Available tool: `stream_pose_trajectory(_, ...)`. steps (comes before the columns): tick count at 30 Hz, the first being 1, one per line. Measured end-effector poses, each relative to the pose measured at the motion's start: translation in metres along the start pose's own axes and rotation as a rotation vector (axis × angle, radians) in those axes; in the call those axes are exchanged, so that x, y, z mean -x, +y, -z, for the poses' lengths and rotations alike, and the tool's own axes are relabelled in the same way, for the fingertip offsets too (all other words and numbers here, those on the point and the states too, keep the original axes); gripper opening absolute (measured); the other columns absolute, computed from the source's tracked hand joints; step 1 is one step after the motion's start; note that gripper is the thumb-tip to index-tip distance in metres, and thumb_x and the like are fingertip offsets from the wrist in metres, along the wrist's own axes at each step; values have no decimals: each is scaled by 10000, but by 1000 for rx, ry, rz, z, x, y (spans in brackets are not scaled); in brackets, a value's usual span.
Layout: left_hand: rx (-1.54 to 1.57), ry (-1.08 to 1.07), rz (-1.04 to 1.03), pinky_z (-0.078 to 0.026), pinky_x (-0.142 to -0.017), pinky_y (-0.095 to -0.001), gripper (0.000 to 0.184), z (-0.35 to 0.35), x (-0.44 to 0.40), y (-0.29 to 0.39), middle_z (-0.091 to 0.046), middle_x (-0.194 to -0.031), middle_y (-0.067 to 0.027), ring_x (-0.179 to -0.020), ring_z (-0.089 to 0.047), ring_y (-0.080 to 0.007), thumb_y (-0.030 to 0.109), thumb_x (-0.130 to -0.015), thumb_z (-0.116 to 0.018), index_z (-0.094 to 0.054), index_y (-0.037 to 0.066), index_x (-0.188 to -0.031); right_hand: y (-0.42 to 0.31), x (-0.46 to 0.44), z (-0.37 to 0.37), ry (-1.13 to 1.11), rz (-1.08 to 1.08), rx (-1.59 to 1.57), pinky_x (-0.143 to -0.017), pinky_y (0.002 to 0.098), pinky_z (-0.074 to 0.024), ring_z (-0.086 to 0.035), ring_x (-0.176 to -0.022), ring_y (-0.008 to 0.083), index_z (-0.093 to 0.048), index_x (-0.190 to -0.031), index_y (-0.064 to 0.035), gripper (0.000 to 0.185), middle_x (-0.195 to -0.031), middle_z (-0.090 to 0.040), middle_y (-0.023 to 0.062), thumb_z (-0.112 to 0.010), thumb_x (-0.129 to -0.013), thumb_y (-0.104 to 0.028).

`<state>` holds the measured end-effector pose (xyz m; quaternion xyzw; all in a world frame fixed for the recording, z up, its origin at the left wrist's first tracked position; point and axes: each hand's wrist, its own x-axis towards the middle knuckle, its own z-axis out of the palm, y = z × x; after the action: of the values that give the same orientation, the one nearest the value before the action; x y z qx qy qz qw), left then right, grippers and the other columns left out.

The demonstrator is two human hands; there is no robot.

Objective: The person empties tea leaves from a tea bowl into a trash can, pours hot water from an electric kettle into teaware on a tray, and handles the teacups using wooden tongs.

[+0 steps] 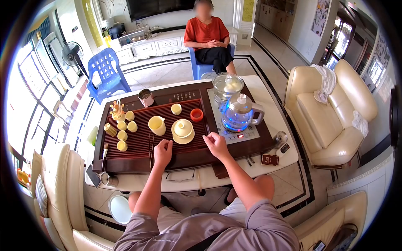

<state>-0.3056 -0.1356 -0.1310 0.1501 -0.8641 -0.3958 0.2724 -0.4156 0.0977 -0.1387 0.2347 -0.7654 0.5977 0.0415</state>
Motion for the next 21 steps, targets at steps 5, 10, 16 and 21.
stream_pose_trajectory(5, 15, 3, -3, -394, -493, -352, 246, -1, 0, -2, -546, -557, -109, -464, -489, -221, 178, -919, -668, -600, -5, -769, 1, 0, 0, 7, 7, 9, -481, 271, -359, -453, -508, 59, -593, -719, -27, 321, -542, -531, 2, -711, -915, -253)
stream_pose_trajectory(10, -4, 2, -8, -396, -493, -347, 243, 1, 0, 0, -551, -557, -108, -463, -493, -215, 180, -920, -667, -604, -3, -774, -1, 0, 0, 8, 13, 9, -481, 272, -361, -455, -507, 62, -592, -718, -28, 322, -540, -525, 4, -710, -913, -256)
stream_pose_trajectory(16, 6, -10, 12, -400, -497, -345, 244, 2, 0, 3, -568, -570, -115, -469, -504, -216, 182, -922, -663, -605, -8, -780, -1, 0, 0, 1, 1, 12, -484, 269, -363, -454, -509, 63, -585, -717, -26, 323, -541, -524, 4, -710, -913, -251)
stream_pose_trajectory(21, 24, -14, 11, -401, -501, -346, 246, 2, 0, 2, -571, -574, -118, -473, -504, -218, 181, -926, -659, -602, -10, -781, 2, 0, 0, -10, -10, 1, -490, 266, -366, -453, -518, 59, -581, -716, -20, 323, -550, -528, 3, -712, -913, -241)
